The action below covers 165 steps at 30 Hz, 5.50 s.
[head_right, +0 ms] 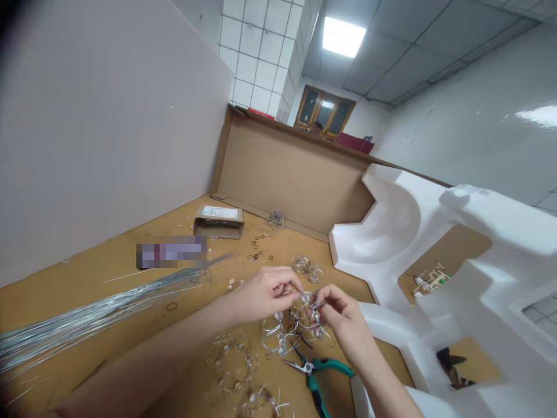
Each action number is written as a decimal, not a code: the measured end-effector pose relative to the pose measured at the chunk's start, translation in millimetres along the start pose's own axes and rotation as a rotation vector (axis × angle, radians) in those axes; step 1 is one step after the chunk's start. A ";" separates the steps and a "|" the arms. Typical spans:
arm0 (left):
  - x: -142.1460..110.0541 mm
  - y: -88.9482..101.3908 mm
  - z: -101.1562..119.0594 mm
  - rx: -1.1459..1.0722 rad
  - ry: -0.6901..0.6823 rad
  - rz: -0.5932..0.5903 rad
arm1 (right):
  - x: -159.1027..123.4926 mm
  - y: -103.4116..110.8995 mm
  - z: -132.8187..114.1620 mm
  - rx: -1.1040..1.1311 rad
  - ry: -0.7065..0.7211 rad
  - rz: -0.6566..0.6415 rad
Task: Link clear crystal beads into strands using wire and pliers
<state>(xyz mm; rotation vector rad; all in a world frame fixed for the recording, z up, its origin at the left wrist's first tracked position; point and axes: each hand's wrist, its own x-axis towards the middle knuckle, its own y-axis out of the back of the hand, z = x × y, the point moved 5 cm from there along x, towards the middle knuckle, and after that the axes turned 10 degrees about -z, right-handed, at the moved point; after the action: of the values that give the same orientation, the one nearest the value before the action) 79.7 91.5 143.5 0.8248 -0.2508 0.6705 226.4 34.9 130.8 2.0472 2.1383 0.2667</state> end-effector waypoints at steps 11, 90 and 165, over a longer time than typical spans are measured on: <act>-1.1 0.0 5.9 0.177 -0.104 0.015 | -0.7 -0.9 2.0 -0.018 -0.006 -0.019; -5.7 9.2 14.2 -0.336 -0.155 -0.109 | -74.3 -8.4 131.7 -1.428 -0.319 -0.177; -7.8 15.0 16.6 0.157 -0.248 0.037 | -102.0 13.7 -70.4 -2.053 0.208 0.366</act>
<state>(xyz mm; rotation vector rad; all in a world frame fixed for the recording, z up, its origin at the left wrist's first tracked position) 64.9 82.9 159.9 1.0576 -0.4425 0.6273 227.0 -67.3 202.3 0.8798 0.4390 1.7163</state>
